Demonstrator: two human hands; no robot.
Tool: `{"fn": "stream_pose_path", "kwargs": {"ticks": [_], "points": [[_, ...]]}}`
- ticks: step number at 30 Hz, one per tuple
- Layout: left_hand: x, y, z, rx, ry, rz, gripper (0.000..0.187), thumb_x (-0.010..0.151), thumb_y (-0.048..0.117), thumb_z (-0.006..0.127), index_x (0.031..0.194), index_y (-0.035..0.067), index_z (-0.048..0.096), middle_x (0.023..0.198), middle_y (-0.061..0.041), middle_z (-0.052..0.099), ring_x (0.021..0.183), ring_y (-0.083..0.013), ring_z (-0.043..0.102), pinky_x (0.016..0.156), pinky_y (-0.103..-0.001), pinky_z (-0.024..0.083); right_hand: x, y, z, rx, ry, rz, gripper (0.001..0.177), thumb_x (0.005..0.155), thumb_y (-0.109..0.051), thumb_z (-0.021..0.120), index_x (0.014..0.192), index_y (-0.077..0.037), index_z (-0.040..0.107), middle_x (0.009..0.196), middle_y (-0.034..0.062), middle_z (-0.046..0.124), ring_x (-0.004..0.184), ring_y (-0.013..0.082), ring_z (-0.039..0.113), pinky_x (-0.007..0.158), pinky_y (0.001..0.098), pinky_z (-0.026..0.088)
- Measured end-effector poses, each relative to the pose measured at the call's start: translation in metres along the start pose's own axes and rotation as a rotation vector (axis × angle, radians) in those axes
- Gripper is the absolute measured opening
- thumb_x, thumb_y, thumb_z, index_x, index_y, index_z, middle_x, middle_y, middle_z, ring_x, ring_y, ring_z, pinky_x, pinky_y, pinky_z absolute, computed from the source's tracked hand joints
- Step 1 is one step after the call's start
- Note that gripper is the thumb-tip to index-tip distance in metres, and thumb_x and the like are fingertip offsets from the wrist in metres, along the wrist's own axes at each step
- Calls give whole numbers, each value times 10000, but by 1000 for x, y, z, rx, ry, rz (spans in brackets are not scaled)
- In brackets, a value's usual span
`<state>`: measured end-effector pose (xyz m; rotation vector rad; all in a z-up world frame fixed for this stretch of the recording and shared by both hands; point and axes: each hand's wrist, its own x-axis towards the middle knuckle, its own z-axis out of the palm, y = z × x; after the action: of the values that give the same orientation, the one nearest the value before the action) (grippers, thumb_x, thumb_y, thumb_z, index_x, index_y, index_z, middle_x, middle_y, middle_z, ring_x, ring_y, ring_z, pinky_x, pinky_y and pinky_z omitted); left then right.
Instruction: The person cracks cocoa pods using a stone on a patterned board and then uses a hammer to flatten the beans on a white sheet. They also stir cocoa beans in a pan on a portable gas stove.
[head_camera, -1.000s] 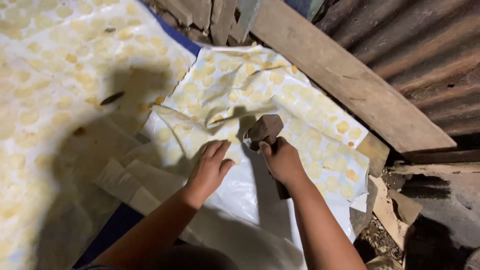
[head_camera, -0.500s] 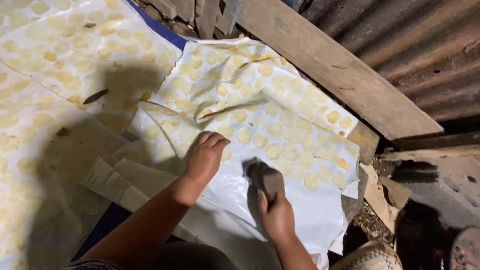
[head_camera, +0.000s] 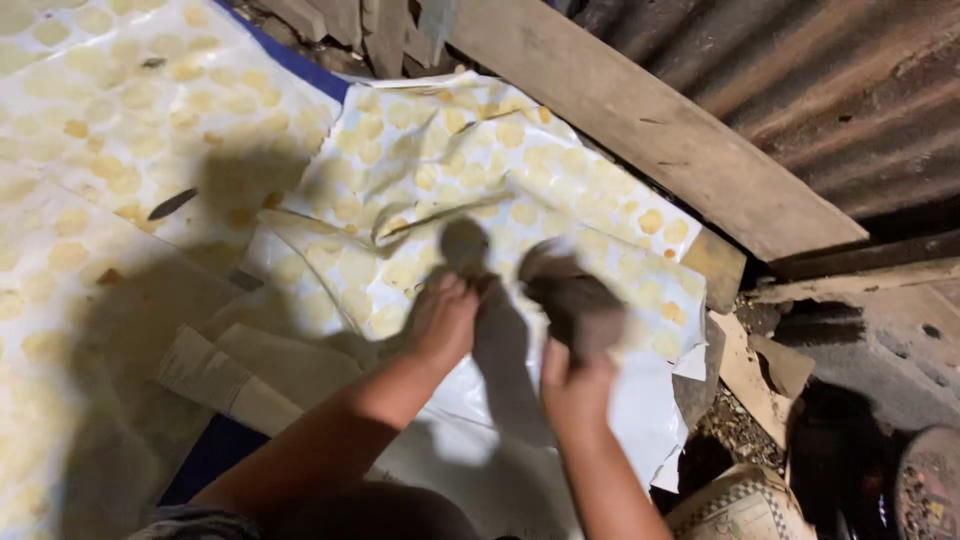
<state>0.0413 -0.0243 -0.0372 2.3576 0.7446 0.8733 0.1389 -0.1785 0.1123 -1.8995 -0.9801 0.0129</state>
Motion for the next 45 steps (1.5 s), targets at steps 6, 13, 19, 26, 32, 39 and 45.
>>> {"fn": "stream_pose_path", "kwargs": {"ticks": [6, 13, 19, 26, 32, 39, 45], "points": [[-10, -12, -86, 293, 180, 68, 234, 892, 146, 739, 1123, 104, 732, 1047, -60, 661, 1023, -282, 618, 907, -412, 525, 4, 28, 37, -540, -532, 381, 560, 996, -484, 542, 1272, 1, 496, 902, 318, 704, 924, 507, 723, 770, 602, 609], [1, 1, -58, 317, 136, 197, 96, 898, 212, 699, 975, 239, 750, 911, 28, 668, 958, -207, 636, 832, -355, 514, 42, -36, -23, -177, -382, 509, 392, 981, -400, 638, 1028, -11, 635, 729, 234, 678, 710, 375, 680, 627, 493, 548], [3, 28, 5, -3, -116, -38, 252, 1015, 161, 523, 1089, 64, 744, 1008, -135, 725, 1020, -322, 656, 947, -402, 500, 36, -82, -49, -37, 5, 97, 344, 1002, -160, 629, 703, -9, 552, 488, 163, 590, 442, 248, 602, 497, 339, 479], [-13, 6, -88, 249, 128, -155, 343, 909, 237, 733, 1240, 151, 707, 1191, -77, 605, 1114, -303, 612, 894, -396, 548, -8, 43, 41, -515, -522, 301, 519, 975, -456, 579, 1177, 18, 527, 852, 317, 702, 844, 490, 730, 696, 591, 611], [-25, -29, -83, 331, 114, 29, 252, 926, 114, 665, 1154, 183, 747, 1092, -27, 651, 1047, -217, 639, 917, -316, 536, 17, 23, 20, -356, -590, 444, 507, 937, -496, 644, 1083, -14, 590, 886, 315, 722, 951, 514, 704, 807, 607, 575], [-3, 20, -12, -218, -149, -44, 397, 910, 127, 627, 1307, 130, 611, 1157, -154, 688, 1146, -382, 645, 977, -484, 530, 35, -61, -51, -62, -188, 417, 326, 1004, -263, 679, 870, 27, 615, 539, 183, 580, 471, 276, 596, 490, 392, 493], [19, 65, -61, -64, -108, -25, 348, 934, -26, 516, 1219, -134, 684, 1019, -344, 723, 1060, -521, 664, 998, -587, 509, 1, 2, -14, 38, 133, -67, 152, 937, -87, 615, 801, -59, 676, 586, 119, 588, 563, 286, 661, 671, 362, 574]]}}
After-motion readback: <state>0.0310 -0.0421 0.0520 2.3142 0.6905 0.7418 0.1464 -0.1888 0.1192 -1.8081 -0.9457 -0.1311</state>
